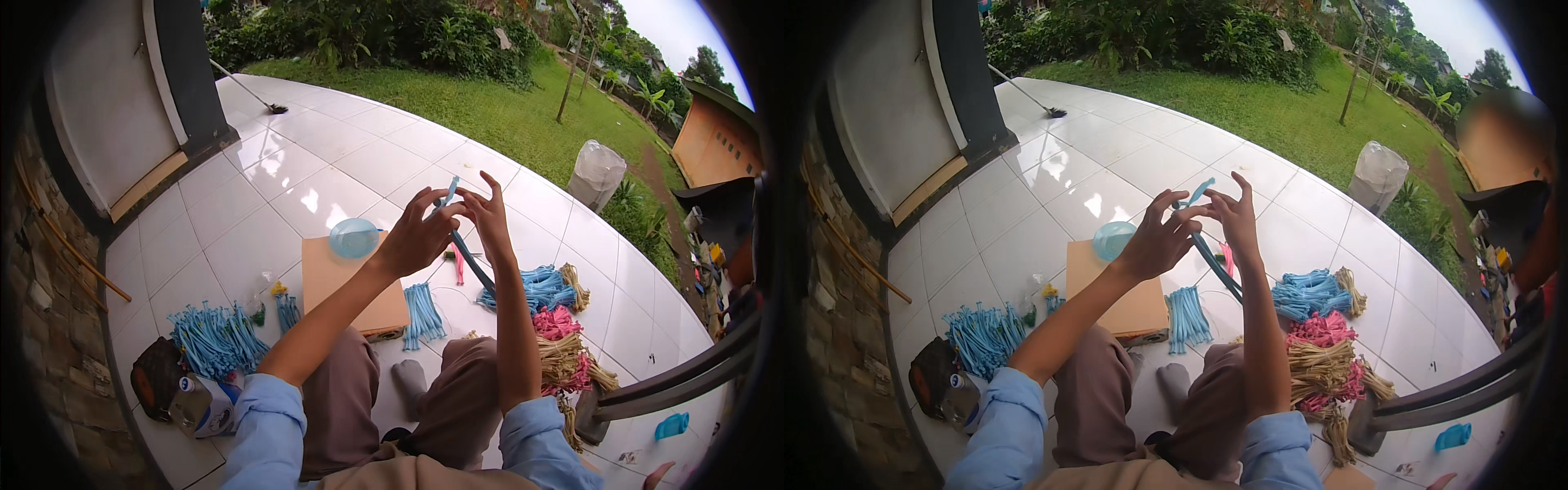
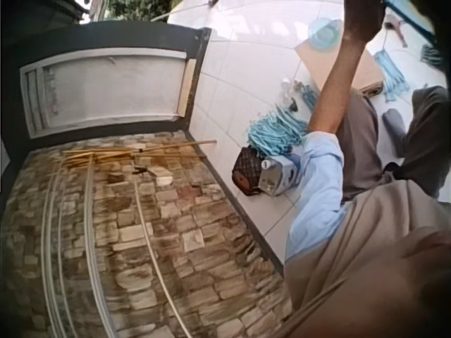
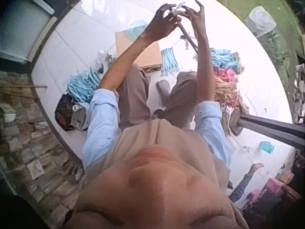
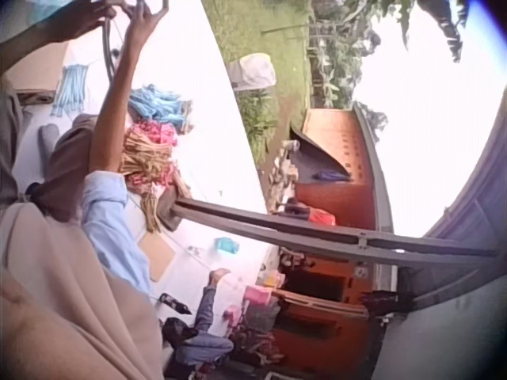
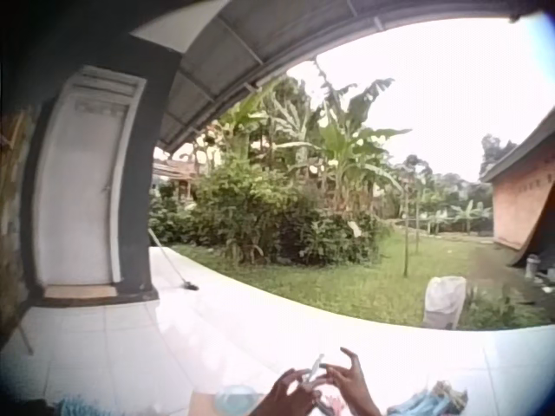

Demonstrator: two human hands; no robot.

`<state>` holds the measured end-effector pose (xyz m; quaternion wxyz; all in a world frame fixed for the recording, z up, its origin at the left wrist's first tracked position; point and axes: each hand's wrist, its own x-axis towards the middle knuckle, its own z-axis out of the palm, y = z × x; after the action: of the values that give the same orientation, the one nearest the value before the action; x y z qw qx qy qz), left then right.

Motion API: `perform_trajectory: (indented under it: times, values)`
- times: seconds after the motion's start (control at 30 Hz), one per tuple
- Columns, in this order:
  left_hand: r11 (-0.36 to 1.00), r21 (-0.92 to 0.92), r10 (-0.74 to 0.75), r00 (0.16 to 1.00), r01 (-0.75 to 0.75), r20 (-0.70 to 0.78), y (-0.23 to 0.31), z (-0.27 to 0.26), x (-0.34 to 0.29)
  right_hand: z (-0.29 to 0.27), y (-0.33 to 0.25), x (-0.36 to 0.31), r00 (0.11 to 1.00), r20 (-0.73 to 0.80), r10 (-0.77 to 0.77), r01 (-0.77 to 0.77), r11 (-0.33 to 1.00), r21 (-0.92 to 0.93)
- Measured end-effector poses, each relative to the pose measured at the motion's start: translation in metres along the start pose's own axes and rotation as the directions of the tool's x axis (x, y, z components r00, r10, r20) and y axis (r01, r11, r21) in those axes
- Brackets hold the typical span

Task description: The person assembles shoe straps by applying adhesive from a small dish onto blue straps, folding them over, and then attaching small plastic decorative elements from a bag onto the work surface.

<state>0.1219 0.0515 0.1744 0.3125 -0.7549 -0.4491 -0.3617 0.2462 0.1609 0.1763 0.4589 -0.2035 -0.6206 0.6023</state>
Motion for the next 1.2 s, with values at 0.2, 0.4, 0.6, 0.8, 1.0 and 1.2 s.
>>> perform_trajectory:
  times: [0.2, 0.4, 0.6, 0.8, 1.0, 1.2]
  values:
    - [0.944, -0.073, -0.327, 0.943, 0.322, -0.058, 0.003, 0.018, 0.005, -0.05, -0.001, -0.028, 0.999, 0.046, -0.006, 0.016, 0.978, -0.207]
    - [0.405, -0.455, -0.64, 0.602, 0.793, 0.478, 0.016, 0.053, -0.009, -0.026, -0.009, -0.041, 0.951, 0.25, -0.184, 0.231, 0.957, -0.177]
    - [0.053, -0.399, -0.202, 0.401, 0.915, 0.893, 0.032, 0.041, -0.009, 0.001, 0.015, -0.036, 0.971, 0.117, -0.206, 0.208, 0.978, -0.001]
    - [0.364, -0.521, -0.396, 0.634, 0.772, 0.664, 0.013, 0.04, -0.032, 0.003, 0.022, -0.037, 0.983, -0.178, -0.043, 0.035, 0.998, -0.047]
    - [-0.103, -0.669, -0.584, 0.5, 0.736, 0.64, 0.016, 0.024, -0.014, 0.01, 0.014, -0.042, 0.971, -0.227, -0.082, -0.007, 0.93, -0.366]
    - [-0.036, -0.823, -0.79, 0.488, 0.566, 0.37, 0.004, 0.029, -0.018, 0.023, 0.02, -0.045, 0.965, -0.187, 0.185, -0.252, 0.856, -0.451]
